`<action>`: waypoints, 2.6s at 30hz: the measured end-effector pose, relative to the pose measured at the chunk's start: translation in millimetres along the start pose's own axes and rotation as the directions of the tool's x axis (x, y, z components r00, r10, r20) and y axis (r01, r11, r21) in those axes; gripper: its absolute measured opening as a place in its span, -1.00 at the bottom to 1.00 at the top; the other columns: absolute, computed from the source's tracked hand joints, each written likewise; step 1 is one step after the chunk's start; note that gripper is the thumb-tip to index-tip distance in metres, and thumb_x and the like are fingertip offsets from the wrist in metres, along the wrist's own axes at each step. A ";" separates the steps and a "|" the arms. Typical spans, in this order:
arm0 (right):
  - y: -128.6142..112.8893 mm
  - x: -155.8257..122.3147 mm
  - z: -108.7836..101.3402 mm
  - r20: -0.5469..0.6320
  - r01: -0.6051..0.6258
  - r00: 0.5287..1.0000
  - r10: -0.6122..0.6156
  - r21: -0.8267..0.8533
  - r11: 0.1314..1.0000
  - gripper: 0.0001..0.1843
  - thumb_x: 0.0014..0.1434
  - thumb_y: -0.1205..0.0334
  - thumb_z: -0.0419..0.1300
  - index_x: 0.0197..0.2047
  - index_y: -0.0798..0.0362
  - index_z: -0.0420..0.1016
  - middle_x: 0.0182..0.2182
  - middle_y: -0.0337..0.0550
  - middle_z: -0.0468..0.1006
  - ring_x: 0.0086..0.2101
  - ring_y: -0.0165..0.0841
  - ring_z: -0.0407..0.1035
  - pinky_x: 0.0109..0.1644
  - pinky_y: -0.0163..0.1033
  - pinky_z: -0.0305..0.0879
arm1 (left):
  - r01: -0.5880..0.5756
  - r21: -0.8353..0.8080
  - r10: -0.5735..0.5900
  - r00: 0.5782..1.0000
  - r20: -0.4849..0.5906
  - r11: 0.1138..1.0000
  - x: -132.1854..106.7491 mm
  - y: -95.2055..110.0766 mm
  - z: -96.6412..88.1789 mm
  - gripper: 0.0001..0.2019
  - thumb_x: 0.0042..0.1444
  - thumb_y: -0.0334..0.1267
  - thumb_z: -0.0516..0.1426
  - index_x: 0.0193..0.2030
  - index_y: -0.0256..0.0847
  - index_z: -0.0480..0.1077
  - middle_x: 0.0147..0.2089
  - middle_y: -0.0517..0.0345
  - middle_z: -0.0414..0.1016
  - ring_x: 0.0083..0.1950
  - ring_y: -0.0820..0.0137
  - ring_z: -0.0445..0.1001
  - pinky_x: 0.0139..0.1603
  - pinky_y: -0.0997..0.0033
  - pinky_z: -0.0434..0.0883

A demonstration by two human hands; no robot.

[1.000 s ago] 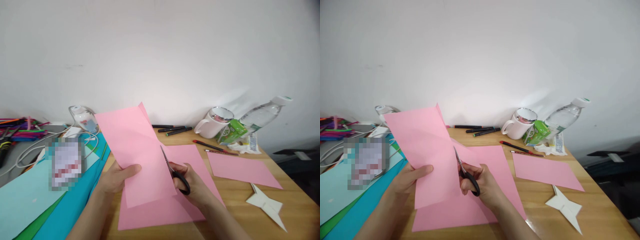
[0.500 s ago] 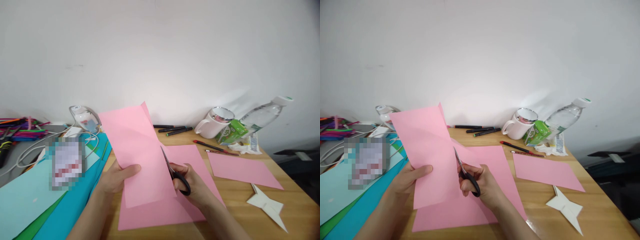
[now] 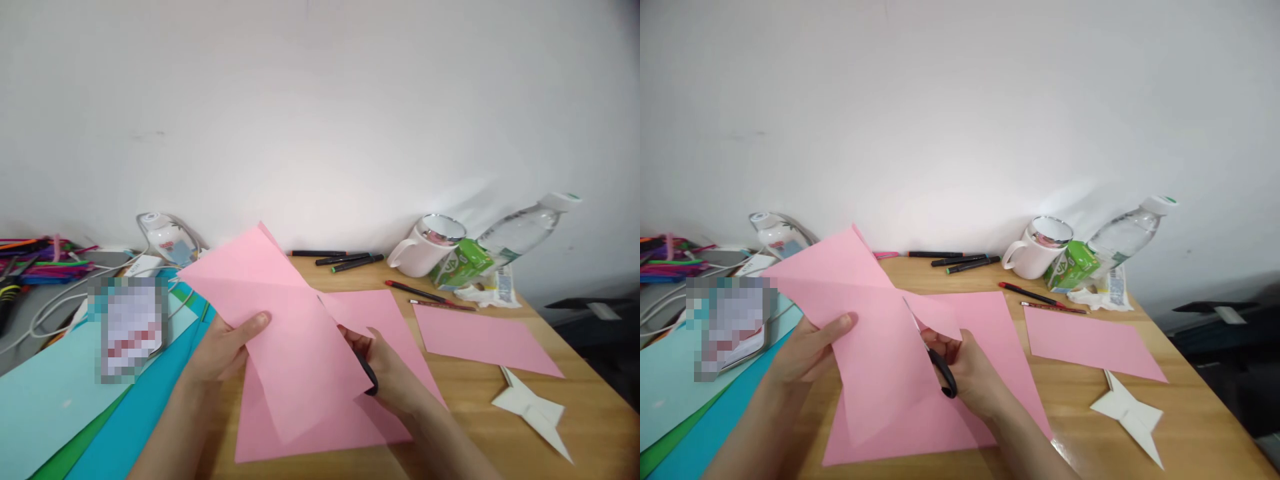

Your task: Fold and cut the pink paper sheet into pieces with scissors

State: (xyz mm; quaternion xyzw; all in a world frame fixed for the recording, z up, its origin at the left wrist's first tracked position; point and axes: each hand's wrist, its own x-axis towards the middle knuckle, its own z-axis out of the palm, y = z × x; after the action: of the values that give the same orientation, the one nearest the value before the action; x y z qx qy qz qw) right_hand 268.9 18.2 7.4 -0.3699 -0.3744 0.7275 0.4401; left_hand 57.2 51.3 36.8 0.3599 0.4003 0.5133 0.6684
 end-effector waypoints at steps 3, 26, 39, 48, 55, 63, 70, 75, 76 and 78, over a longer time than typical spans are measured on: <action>-1.3 -0.1 -1.4 0.106 -0.021 0.994 0.019 0.015 1.000 -0.63 -0.26 0.22 0.46 -0.31 0.09 0.55 -0.47 -0.27 0.54 -0.49 -0.50 0.32 -0.42 -0.46 0.23 | 0.016 0.037 -0.016 1.000 -0.024 0.999 -1.1 -1.5 1.6 -0.48 -0.17 -0.30 0.33 0.01 -0.19 0.38 -0.20 0.04 0.59 -0.26 0.26 0.56 -0.40 0.46 0.52; -4.3 -0.9 -5.8 0.214 -0.056 0.976 0.051 0.020 0.998 -0.47 -0.18 0.08 0.42 -0.10 0.05 0.54 -0.30 -0.18 0.55 -0.35 -0.39 0.35 -0.21 -0.34 0.27 | 0.017 0.100 -0.024 0.997 0.071 0.995 -1.7 -0.2 -3.6 -0.74 -0.12 -0.36 0.29 -0.22 -0.23 0.47 -0.26 0.08 0.61 -0.28 0.25 0.56 -0.37 0.40 0.51; -1.4 -1.0 -4.2 0.147 -0.097 0.984 0.096 0.000 0.995 -0.60 -0.18 0.15 0.42 -0.22 0.08 0.57 -0.41 -0.22 0.50 -0.43 -0.44 0.26 -0.34 -0.38 0.19 | 0.008 0.069 -0.013 0.997 0.074 0.998 -2.1 -0.1 -1.2 -0.76 -0.11 -0.39 0.28 -0.23 -0.23 0.47 -0.29 0.12 0.61 -0.30 0.29 0.56 -0.39 0.46 0.52; -1.6 -1.0 -4.0 0.138 -0.094 0.985 0.099 -0.045 0.995 -0.67 -0.21 0.15 0.43 -0.33 0.09 0.56 -0.47 -0.27 0.45 -0.46 -0.45 0.23 -0.31 -0.35 0.18 | -0.003 0.085 -0.001 0.999 0.054 0.996 -2.4 0.0 -1.0 -0.73 -0.13 -0.35 0.29 -0.21 -0.23 0.47 -0.26 0.08 0.61 -0.27 0.25 0.56 -0.38 0.44 0.51; -1.1 -0.6 -5.5 0.150 -0.065 0.985 0.081 -0.104 0.992 -0.70 -0.16 0.11 0.40 -0.36 0.09 0.52 -0.53 -0.30 0.39 -0.50 -0.46 0.16 -0.32 -0.33 0.14 | 0.000 0.087 -0.001 1.000 0.014 0.996 -3.5 0.0 1.3 -0.71 -0.13 -0.36 0.29 -0.19 -0.24 0.45 -0.24 0.06 0.61 -0.24 0.21 0.56 -0.38 0.43 0.51; -3.9 0.3 -4.3 0.163 -0.008 0.986 0.031 -0.139 0.990 -0.65 -0.17 0.07 0.40 -0.37 0.11 0.47 -0.48 -0.26 0.40 -0.46 -0.44 0.19 -0.36 -0.34 0.13 | 0.037 0.053 -0.037 0.999 -0.005 0.998 -3.2 0.7 0.8 -0.72 -0.13 -0.36 0.29 -0.21 -0.25 0.46 -0.25 0.04 0.61 -0.25 0.20 0.57 -0.36 0.39 0.53; 2.2 -0.6 -8.7 0.148 -0.050 0.987 0.064 -0.096 0.994 -0.68 -0.15 0.06 0.39 -0.37 0.08 0.50 -0.51 -0.27 0.40 -0.47 -0.42 0.23 -0.35 -0.33 0.17 | 0.046 0.050 -0.045 0.999 -0.031 0.998 -3.5 0.7 0.9 -0.70 -0.15 -0.36 0.30 -0.20 -0.26 0.46 -0.25 0.06 0.61 -0.27 0.25 0.57 -0.37 0.43 0.52; -0.2 -1.6 -8.0 0.126 -0.064 0.989 0.078 -0.116 0.991 -0.66 -0.17 0.04 0.40 -0.37 0.07 0.52 -0.51 -0.26 0.39 -0.49 -0.43 0.22 -0.37 -0.33 0.17 | 0.055 0.057 -0.053 0.998 -0.029 0.997 -3.9 0.9 0.4 -0.67 -0.14 -0.35 0.30 -0.16 -0.25 0.44 -0.23 0.03 0.61 -0.24 0.22 0.56 -0.37 0.42 0.52; -1.0 -1.8 -7.5 0.125 -0.067 0.989 0.081 -0.118 0.991 -0.63 -0.18 0.01 0.40 -0.36 0.07 0.52 -0.51 -0.26 0.39 -0.49 -0.42 0.22 -0.37 -0.32 0.18 | 0.055 0.053 -0.054 0.998 -0.029 0.997 -4.1 1.0 0.5 -0.64 -0.14 -0.35 0.30 -0.13 -0.24 0.43 -0.24 0.04 0.61 -0.24 0.21 0.57 -0.36 0.41 0.52; -2.1 -2.1 -6.7 0.124 -0.068 0.989 0.083 -0.120 0.991 -0.57 -0.21 -0.05 0.40 -0.32 0.06 0.54 -0.52 -0.25 0.39 -0.49 -0.41 0.22 -0.36 -0.31 0.19 | 0.055 0.048 -0.054 0.998 -0.030 0.997 -4.3 1.2 0.8 -0.59 -0.15 -0.35 0.30 -0.08 -0.23 0.42 -0.25 0.05 0.61 -0.23 0.21 0.57 -0.36 0.41 0.53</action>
State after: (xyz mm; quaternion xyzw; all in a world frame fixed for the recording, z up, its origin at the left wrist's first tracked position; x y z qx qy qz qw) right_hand 276.1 18.4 6.7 -0.3609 -0.4290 0.7432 0.3653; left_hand 56.8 47.3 38.9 0.3578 0.4320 0.4899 0.6674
